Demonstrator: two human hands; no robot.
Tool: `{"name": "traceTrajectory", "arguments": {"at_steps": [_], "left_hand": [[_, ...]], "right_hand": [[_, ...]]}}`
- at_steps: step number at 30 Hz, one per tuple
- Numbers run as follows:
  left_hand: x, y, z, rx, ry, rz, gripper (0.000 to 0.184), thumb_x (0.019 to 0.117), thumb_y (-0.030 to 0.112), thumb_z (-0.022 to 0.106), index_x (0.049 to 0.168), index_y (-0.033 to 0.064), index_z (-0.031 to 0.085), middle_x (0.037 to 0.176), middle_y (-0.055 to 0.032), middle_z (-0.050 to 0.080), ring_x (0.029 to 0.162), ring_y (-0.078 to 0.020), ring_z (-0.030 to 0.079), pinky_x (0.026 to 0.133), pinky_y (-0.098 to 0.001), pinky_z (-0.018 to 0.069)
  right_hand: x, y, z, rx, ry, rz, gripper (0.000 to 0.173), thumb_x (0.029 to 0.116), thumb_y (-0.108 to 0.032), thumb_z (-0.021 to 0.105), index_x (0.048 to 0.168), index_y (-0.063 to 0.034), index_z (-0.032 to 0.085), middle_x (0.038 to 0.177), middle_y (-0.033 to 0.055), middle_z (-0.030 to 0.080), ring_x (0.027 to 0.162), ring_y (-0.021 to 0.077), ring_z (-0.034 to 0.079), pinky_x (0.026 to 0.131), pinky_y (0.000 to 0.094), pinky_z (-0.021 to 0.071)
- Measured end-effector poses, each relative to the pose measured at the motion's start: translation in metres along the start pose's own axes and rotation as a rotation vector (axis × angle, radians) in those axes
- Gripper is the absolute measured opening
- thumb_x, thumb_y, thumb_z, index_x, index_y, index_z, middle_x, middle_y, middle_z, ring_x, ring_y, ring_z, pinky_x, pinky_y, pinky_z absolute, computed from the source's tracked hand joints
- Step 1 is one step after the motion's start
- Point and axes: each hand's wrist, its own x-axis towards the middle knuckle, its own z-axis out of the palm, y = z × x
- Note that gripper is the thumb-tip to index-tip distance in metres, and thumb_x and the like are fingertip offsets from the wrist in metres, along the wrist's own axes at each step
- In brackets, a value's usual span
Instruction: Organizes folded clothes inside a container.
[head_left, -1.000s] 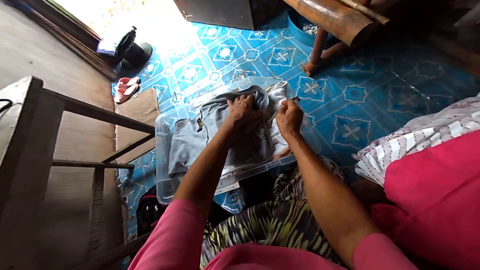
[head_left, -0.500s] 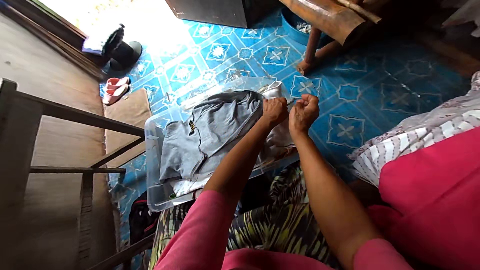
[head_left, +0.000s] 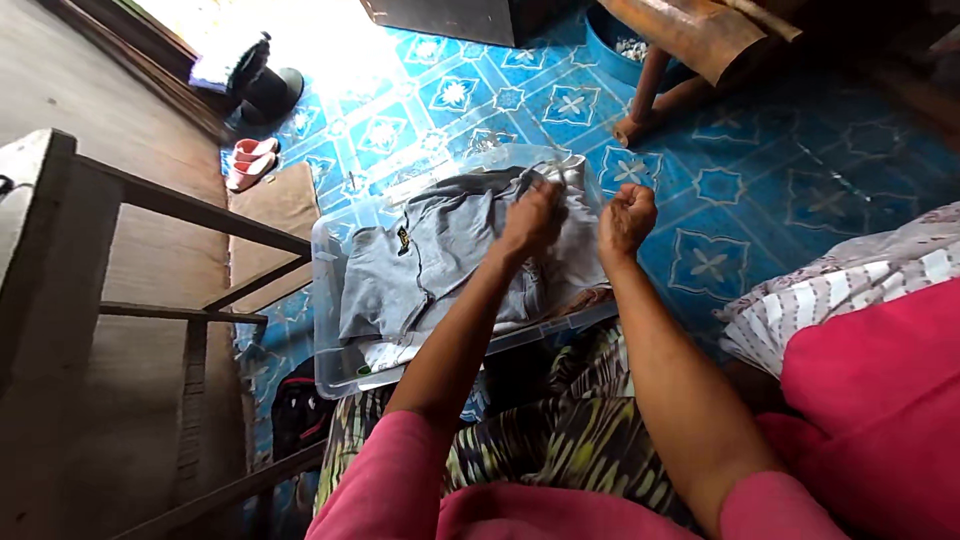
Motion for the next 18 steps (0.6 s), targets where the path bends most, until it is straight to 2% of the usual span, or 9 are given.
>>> {"name": "traceTrajectory", "arguments": {"at_steps": [1,3,4,5,7,9,12,15,18], "left_hand": [[0.0,-0.002,0.014,0.116,-0.124,0.001,0.046,0.1011,0.029,0.063,0.14,0.0052,0.059,0.143,-0.0227,0.057,0.138,-0.0446,0.048,0.11,-0.0724,0.0327],[-0.004,0.001,0.032,0.241,-0.293,0.01,0.052,0.1045,0.034,0.058,0.15,0.0106,0.052,0.161,-0.0159,0.041,0.154,-0.0445,0.022,0.115,-0.0779,0.0089],[-0.008,0.005,0.033,0.254,-0.323,0.021,0.053,0.1057,0.034,0.056,0.152,0.0096,0.05,0.163,-0.0154,0.038,0.155,-0.0434,0.019,0.116,-0.0768,0.0061],[-0.013,0.008,0.029,0.223,-0.329,0.05,0.048,0.1056,0.031,0.056,0.148,0.0078,0.054,0.16,-0.0154,0.043,0.154,-0.0414,0.025,0.116,-0.0753,0.0081],[-0.028,0.007,0.019,0.104,-0.304,0.149,0.039,0.1034,0.024,0.06,0.137,0.004,0.062,0.146,-0.0187,0.056,0.142,-0.0388,0.045,0.115,-0.0728,0.0203],[-0.053,-0.001,0.005,-0.017,-0.213,0.245,0.045,0.1006,0.021,0.065,0.14,0.0,0.059,0.146,-0.0224,0.056,0.137,-0.0389,0.051,0.112,-0.0665,0.0331],[-0.107,-0.022,-0.02,-0.152,-0.006,0.293,0.057,0.0911,0.019,0.077,0.142,0.0006,0.058,0.15,-0.0239,0.05,0.138,-0.0388,0.05,0.114,-0.0585,0.0382],[-0.154,-0.061,-0.035,-0.146,0.13,0.176,0.078,0.0801,0.024,0.087,0.148,0.0037,0.053,0.156,-0.026,0.042,0.141,-0.0445,0.044,0.113,-0.0639,0.036],[-0.184,-0.101,-0.03,-0.1,0.119,0.015,0.1,0.0748,0.035,0.09,0.157,0.0062,0.04,0.162,-0.0305,0.028,0.149,-0.05,0.028,0.112,-0.0716,0.0301]], "right_hand": [[0.001,0.002,0.0,-0.007,-0.049,-0.024,0.035,0.0987,-0.001,0.048,0.131,0.0096,0.056,0.13,0.0275,0.06,0.117,0.0334,0.06,0.1,0.0436,0.0466],[0.003,0.005,0.0,-0.048,-0.178,-0.121,0.04,0.1005,-0.004,0.048,0.137,0.0109,0.053,0.14,0.0309,0.054,0.127,0.039,0.055,0.107,0.0474,0.0427],[0.004,0.008,0.0,-0.087,-0.251,-0.174,0.04,0.103,-0.008,0.047,0.137,0.0112,0.054,0.143,0.0315,0.052,0.132,0.0406,0.052,0.111,0.0492,0.0396],[0.004,0.009,0.001,-0.134,-0.326,-0.202,0.04,0.1061,-0.013,0.045,0.136,0.0107,0.056,0.144,0.0311,0.052,0.136,0.0411,0.05,0.114,0.0504,0.0369],[0.001,0.012,0.004,-0.225,-0.445,-0.209,0.043,0.1108,-0.021,0.041,0.131,0.0106,0.061,0.136,0.0325,0.058,0.131,0.0442,0.053,0.111,0.0558,0.038],[0.0,0.014,0.006,-0.292,-0.515,-0.206,0.047,0.1115,-0.026,0.039,0.129,0.0101,0.062,0.134,0.0329,0.059,0.13,0.0469,0.053,0.108,0.0617,0.0377],[0.003,0.018,0.006,-0.324,-0.578,-0.249,0.05,0.1112,-0.032,0.041,0.133,0.0071,0.062,0.14,0.031,0.056,0.135,0.0476,0.049,0.11,0.0659,0.0347],[0.005,0.024,0.004,-0.361,-0.597,-0.291,0.055,0.1079,-0.04,0.048,0.138,0.0048,0.059,0.144,0.0306,0.053,0.138,0.0492,0.045,0.109,0.0703,0.0329],[-0.003,0.025,0.0,-0.425,-0.58,-0.356,0.061,0.1052,-0.047,0.053,0.14,0.0033,0.057,0.144,0.0316,0.051,0.136,0.054,0.043,0.103,0.0753,0.034]]}}
